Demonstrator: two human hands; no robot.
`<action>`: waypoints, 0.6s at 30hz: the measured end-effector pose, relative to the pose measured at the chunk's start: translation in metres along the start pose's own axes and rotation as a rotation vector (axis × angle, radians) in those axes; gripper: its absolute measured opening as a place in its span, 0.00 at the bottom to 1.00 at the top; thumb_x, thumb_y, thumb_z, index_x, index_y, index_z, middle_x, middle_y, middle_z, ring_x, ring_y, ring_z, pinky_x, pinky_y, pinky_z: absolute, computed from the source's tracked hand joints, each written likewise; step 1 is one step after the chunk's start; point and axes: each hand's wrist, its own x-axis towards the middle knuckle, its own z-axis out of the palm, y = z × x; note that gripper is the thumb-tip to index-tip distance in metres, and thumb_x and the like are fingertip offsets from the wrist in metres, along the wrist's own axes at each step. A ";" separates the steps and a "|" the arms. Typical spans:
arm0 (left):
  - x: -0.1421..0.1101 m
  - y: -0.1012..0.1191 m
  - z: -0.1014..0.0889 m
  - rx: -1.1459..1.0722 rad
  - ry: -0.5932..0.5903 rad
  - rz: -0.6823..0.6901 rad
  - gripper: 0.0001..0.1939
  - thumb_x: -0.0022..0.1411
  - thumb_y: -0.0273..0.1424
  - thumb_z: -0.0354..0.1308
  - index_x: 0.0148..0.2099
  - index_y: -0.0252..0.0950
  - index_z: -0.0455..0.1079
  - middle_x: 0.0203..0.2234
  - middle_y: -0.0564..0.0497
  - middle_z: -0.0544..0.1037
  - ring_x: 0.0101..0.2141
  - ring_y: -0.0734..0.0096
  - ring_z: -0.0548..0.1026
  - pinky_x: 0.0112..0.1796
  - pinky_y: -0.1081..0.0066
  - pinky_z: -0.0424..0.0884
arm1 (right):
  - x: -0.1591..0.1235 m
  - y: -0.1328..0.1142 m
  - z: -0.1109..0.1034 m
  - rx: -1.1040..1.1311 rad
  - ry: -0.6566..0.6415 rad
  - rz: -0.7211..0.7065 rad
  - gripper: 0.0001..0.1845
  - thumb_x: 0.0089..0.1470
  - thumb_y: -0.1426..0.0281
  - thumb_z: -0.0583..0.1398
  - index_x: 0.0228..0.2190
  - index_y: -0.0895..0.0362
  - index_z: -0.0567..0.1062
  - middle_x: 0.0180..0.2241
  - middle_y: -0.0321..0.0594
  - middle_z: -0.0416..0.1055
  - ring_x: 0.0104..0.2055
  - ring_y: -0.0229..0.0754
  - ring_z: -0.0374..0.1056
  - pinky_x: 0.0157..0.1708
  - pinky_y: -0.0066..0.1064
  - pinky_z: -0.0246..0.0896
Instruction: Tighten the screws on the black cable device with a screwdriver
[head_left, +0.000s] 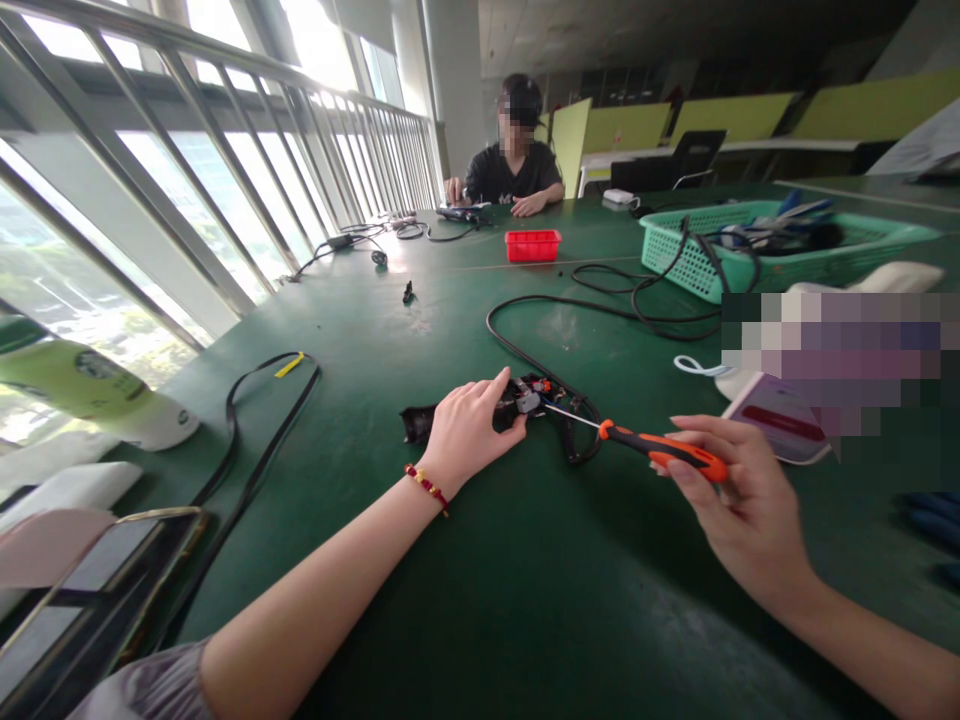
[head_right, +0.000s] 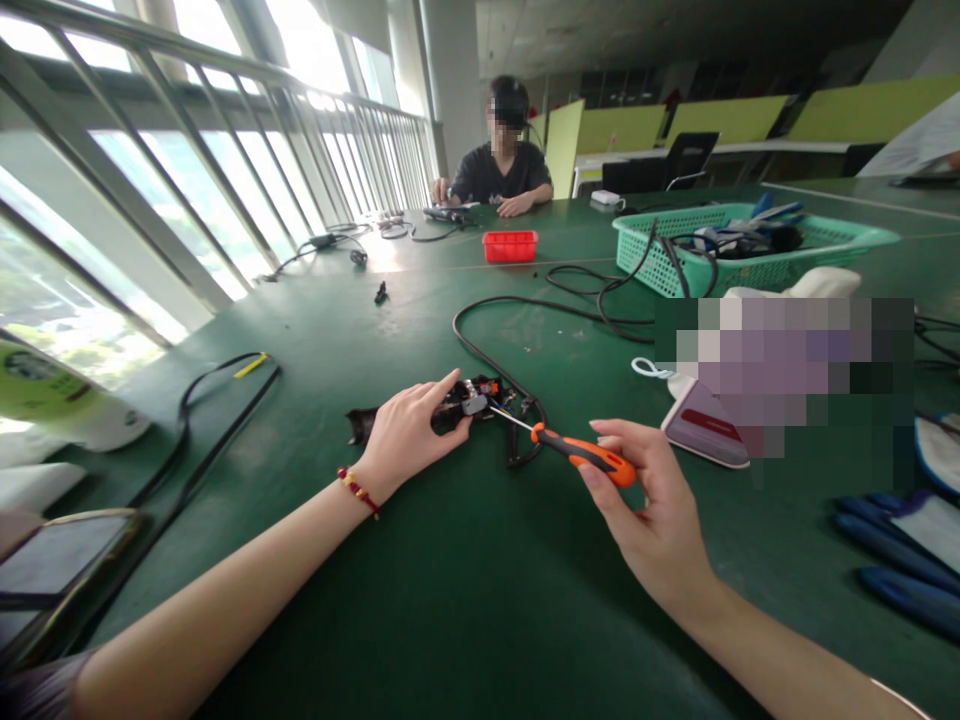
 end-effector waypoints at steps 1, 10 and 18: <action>0.000 0.000 0.000 -0.004 -0.003 0.001 0.28 0.57 0.38 0.54 0.59 0.32 0.63 0.41 0.48 0.78 0.40 0.62 0.76 0.43 0.66 0.70 | 0.000 0.000 0.000 0.000 -0.003 0.000 0.15 0.53 0.65 0.61 0.44 0.50 0.69 0.36 0.37 0.69 0.34 0.38 0.72 0.32 0.30 0.69; 0.001 -0.001 0.002 -0.005 -0.003 -0.002 0.25 0.58 0.37 0.54 0.56 0.33 0.66 0.41 0.49 0.79 0.40 0.61 0.76 0.42 0.66 0.70 | 0.001 -0.001 0.001 -0.020 0.011 -0.003 0.15 0.52 0.64 0.61 0.43 0.50 0.69 0.36 0.37 0.69 0.34 0.39 0.71 0.33 0.30 0.69; 0.001 -0.001 0.002 0.002 0.002 -0.002 0.23 0.58 0.37 0.54 0.54 0.33 0.67 0.39 0.49 0.79 0.39 0.61 0.76 0.41 0.65 0.70 | 0.000 0.000 0.002 0.009 0.073 -0.120 0.21 0.50 0.70 0.63 0.46 0.50 0.67 0.39 0.39 0.69 0.40 0.39 0.71 0.40 0.31 0.69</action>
